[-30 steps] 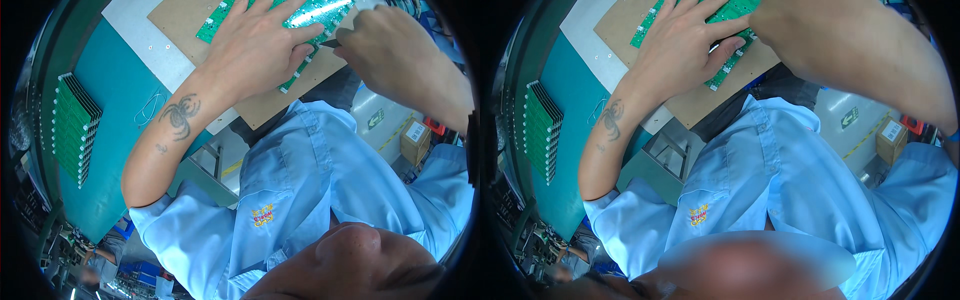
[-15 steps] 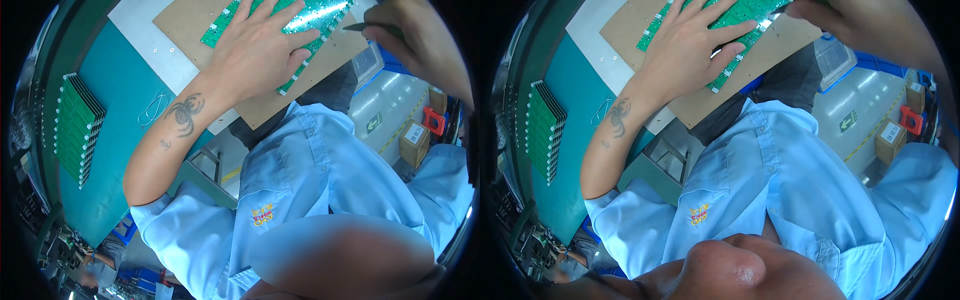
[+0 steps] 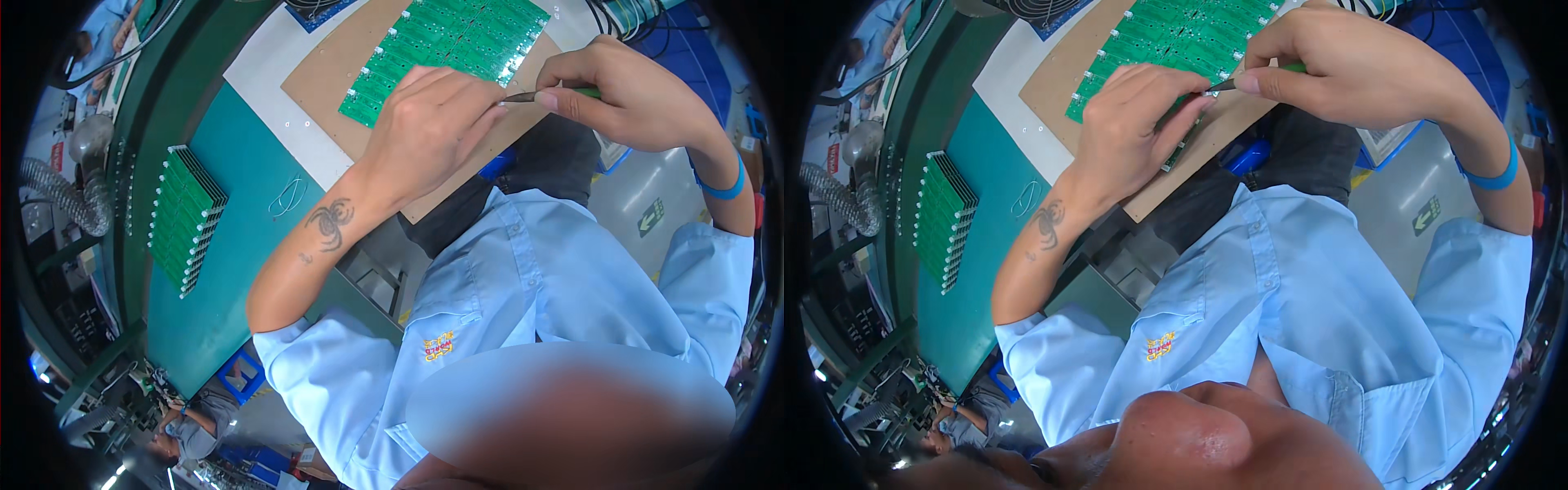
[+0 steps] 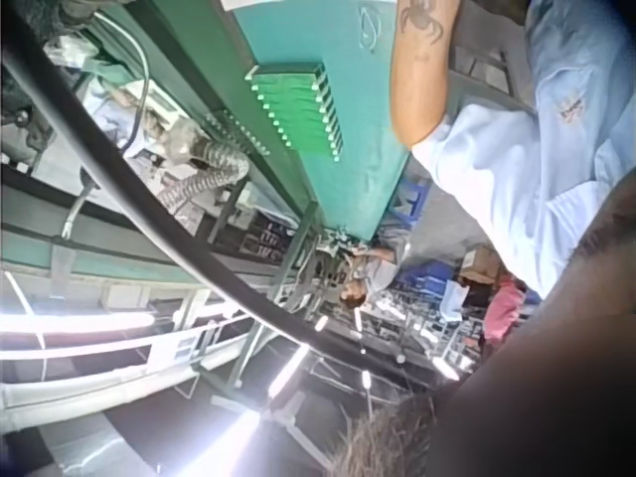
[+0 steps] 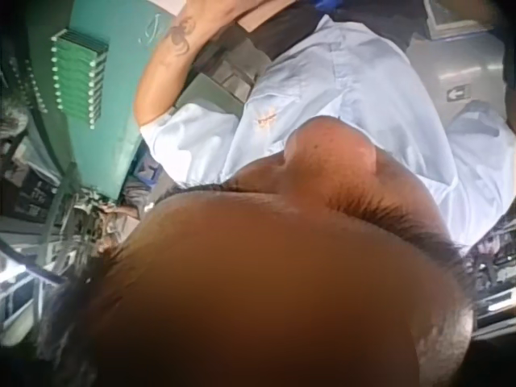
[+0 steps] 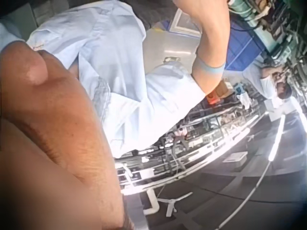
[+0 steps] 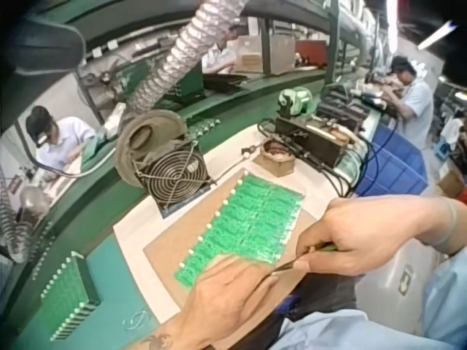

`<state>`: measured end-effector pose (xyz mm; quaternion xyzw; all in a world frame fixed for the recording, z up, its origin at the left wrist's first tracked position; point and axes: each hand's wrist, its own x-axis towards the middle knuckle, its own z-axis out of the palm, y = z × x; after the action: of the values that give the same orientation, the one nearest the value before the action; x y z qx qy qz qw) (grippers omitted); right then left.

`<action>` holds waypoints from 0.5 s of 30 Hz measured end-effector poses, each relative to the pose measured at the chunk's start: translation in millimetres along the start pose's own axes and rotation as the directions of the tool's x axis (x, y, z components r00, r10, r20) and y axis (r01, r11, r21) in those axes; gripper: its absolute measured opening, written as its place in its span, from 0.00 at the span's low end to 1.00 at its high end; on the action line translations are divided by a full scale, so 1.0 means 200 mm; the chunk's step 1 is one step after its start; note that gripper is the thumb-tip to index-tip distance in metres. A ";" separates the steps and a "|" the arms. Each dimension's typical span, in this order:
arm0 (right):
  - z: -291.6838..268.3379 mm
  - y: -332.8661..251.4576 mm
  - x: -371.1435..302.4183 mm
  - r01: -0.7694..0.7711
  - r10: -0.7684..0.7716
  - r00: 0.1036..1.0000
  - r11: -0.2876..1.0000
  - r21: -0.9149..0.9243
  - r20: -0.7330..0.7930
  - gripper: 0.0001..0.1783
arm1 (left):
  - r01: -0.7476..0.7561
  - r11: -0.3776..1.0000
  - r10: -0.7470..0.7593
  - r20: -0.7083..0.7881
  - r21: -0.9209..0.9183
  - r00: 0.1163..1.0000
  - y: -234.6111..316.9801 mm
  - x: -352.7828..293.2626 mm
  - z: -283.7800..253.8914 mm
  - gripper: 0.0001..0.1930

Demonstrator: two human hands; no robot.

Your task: Trimming component leads on printed circuit boards at an assembly line.

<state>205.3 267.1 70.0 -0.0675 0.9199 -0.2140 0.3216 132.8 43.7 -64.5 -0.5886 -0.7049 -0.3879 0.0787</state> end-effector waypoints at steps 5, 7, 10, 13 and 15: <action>0.16 0.21 0.01 0.338 -0.275 0.860 0.938 0.074 -0.430 0.09 | 0.357 0.894 -0.373 -0.009 -0.272 0.928 0.04 -0.01 -0.03 0.07; 0.21 0.25 0.05 0.482 -0.314 0.728 0.867 0.128 -0.610 0.08 | 0.454 0.813 -0.485 0.007 -0.364 0.874 0.05 -0.02 -0.03 0.05; 0.33 0.17 0.20 0.575 -0.253 0.645 0.783 0.240 -0.721 0.05 | 0.473 0.511 -0.594 0.103 -0.718 0.798 0.07 -0.02 0.00 0.03; 0.35 0.11 0.25 0.610 -0.171 0.635 0.709 0.354 -0.753 0.03 | 0.458 0.366 -0.625 0.151 -0.810 0.766 0.06 -0.04 0.01 0.03; 0.36 0.08 0.26 0.540 -0.086 0.728 0.684 0.491 -0.680 0.05 | 0.456 0.337 -0.627 0.164 -0.824 0.761 0.04 -0.06 0.01 0.04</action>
<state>210.2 243.0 -17.0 -0.0433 0.8060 -0.5894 -0.0336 144.8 35.1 -68.8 -0.2448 -0.5794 -0.7262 -0.2774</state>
